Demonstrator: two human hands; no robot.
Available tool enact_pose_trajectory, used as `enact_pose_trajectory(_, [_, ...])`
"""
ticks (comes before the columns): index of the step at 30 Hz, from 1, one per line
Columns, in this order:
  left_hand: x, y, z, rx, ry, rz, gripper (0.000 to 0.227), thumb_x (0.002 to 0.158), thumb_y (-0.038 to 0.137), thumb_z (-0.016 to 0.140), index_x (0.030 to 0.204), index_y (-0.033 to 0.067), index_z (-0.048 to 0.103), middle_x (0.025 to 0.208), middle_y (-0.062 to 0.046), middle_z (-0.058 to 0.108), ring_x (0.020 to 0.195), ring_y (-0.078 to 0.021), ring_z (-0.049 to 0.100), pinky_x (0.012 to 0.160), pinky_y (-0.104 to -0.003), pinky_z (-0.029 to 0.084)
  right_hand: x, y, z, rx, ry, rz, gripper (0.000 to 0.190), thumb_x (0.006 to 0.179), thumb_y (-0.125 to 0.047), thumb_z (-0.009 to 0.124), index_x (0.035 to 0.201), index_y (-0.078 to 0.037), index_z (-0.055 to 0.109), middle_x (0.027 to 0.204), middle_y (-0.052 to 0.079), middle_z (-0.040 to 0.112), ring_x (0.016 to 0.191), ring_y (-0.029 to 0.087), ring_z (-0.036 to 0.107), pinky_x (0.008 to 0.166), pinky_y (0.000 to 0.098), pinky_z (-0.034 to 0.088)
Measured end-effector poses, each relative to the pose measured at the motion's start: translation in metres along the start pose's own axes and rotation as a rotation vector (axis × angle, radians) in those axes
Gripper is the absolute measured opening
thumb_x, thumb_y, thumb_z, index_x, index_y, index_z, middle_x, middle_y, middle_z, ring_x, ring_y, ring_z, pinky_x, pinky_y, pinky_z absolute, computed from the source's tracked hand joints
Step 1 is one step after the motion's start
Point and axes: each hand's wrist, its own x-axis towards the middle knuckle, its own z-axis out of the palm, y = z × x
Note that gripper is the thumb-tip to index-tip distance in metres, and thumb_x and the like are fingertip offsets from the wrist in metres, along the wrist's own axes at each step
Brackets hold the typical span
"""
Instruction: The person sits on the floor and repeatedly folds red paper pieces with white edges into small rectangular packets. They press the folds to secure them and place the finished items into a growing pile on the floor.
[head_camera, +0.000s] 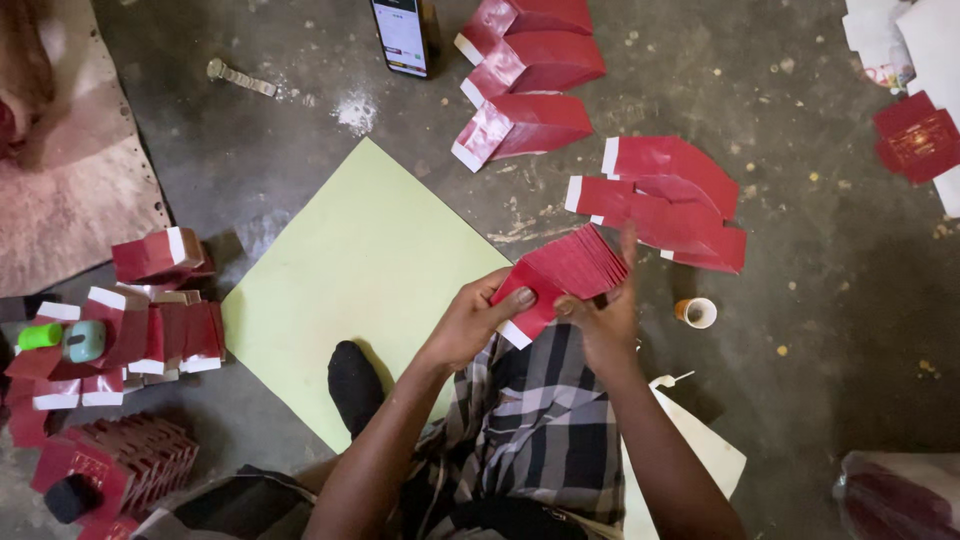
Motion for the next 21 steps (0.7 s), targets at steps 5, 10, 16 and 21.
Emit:
enact_pose_trajectory(5, [0.004, 0.002, -0.003, -0.003, 0.02, 0.027, 0.037, 0.104, 0.018, 0.061, 0.135, -0.0017, 0.062, 0.118, -0.002, 0.072, 0.106, -0.0072, 0.064, 0.097, -0.028, 0.052, 0.016, 0.021, -0.011, 0.173, -0.021, 0.078, 0.073, 0.091, -0.017, 0.086, 0.147, 0.002, 0.043, 0.119, 0.004, 0.068, 0.105, 0.014, 0.065, 0.094, 0.0322, 0.053])
enact_pose_trajectory(10, [0.009, -0.004, -0.005, 0.026, 0.024, -0.001, 0.036, 0.106, 0.019, 0.06, 0.136, -0.0017, 0.062, 0.117, -0.004, 0.072, 0.105, -0.008, 0.063, 0.095, -0.028, 0.052, 0.017, 0.024, -0.013, -0.156, 0.021, 0.093, 0.036, 0.096, -0.024, 0.078, 0.12, 0.002, 0.071, 0.105, 0.001, 0.076, 0.095, 0.009, 0.068, 0.088, 0.0272, 0.053])
enact_pose_trajectory(16, [0.018, -0.013, -0.015, -0.034, 0.097, -0.015, 0.038, 0.104, 0.023, 0.062, 0.135, 0.0006, 0.062, 0.114, -0.003, 0.073, 0.1, -0.0086, 0.066, 0.09, -0.029, 0.055, 0.022, 0.018, 0.009, -0.898, 0.076, -0.486, 0.047, 0.088, -0.016, 0.083, 0.127, 0.005, 0.067, 0.112, 0.01, 0.075, 0.092, 0.014, 0.069, 0.088, 0.0333, 0.053])
enact_pose_trajectory(21, [0.026, -0.01, -0.032, -0.016, 0.109, -0.037, 0.04, 0.103, 0.024, 0.065, 0.134, -0.0011, 0.065, 0.114, -0.004, 0.075, 0.099, -0.0077, 0.068, 0.089, -0.026, 0.056, 0.049, 0.011, 0.006, -0.125, -0.068, 0.251, 0.032, 0.089, -0.006, 0.079, 0.118, 0.002, 0.068, 0.104, 0.007, 0.075, 0.088, 0.013, 0.072, 0.079, 0.0298, 0.06])
